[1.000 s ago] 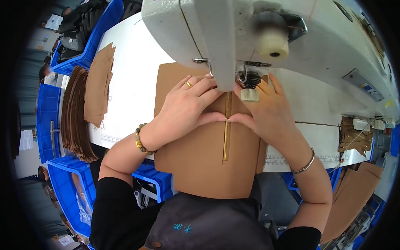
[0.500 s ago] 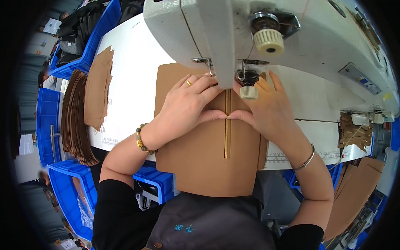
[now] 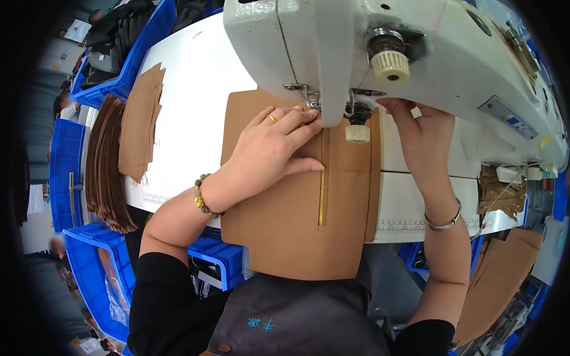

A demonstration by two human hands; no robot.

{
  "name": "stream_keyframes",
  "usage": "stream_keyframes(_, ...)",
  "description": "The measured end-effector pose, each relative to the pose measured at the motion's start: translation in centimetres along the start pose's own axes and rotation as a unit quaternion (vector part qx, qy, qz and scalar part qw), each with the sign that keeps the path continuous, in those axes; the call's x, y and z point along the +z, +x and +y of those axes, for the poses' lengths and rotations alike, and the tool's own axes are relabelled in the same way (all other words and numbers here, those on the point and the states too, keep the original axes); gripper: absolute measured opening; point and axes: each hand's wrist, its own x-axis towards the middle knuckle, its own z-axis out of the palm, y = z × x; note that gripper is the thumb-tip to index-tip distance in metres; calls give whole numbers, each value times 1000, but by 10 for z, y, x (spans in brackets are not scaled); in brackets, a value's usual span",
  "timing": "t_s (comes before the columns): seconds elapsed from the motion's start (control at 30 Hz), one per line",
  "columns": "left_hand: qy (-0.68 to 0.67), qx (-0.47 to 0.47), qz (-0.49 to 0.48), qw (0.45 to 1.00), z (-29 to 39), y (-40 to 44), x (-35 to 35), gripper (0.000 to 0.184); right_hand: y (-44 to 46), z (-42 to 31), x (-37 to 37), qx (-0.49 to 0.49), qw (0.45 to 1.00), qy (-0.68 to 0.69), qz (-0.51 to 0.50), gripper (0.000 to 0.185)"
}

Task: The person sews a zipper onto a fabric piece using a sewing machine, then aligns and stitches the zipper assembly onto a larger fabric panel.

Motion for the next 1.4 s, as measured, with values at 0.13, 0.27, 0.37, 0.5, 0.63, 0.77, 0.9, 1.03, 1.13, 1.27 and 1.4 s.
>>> stream_keyframes(0.13, 13, 3, -2, 1000, 2, -1, 1, 66, -3, -1, 1, 26, 1000, -7, 2, 10)
stream_keyframes(0.27, 65, 6, 19, 998, 8, -5, 4, 62, -12, 12, 6, 0, 998, -50, -26, 11)
stream_keyframes(0.37, 58, 28, 14, 998, 17, -11, 2, 57, -28, 29, 20, -129, 978, -73, -145, 14)
stream_keyframes(0.5, 40, 23, 7, 999, 18, -13, 1, 52, -38, 22, 36, -164, 956, -113, -215, 21)
stream_keyframes(0.63, 35, 31, 8, 999, 17, -12, 1, 50, -35, 43, 43, -112, 968, -126, -185, 29)
stream_keyframes(0.77, 39, 33, -6, 999, 18, -12, -2, 49, -30, 30, 44, -129, 975, -91, -156, 30)
stream_keyframes(0.9, 14, 23, -15, 1000, 19, -16, 0, 54, -36, 9, 33, -209, 929, -214, -220, 31)
stream_keyframes(1.03, 4, 2, -21, 1000, 21, -18, -3, 61, -38, 5, 35, -249, 921, -214, -212, 37)
stream_keyframes(1.13, 12, 0, -14, 1000, 22, -17, -3, 64, -38, 3, 35, -254, 925, -197, -201, 40)
stream_keyframes(1.27, 28, 9, -17, 999, 19, -16, -4, 66, -36, 0, 35, -268, 919, -209, -202, 43)
stream_keyframes(1.4, 27, 8, -29, 999, 16, -12, -7, 67, -38, 3, 35, -259, 917, -215, -215, 44)
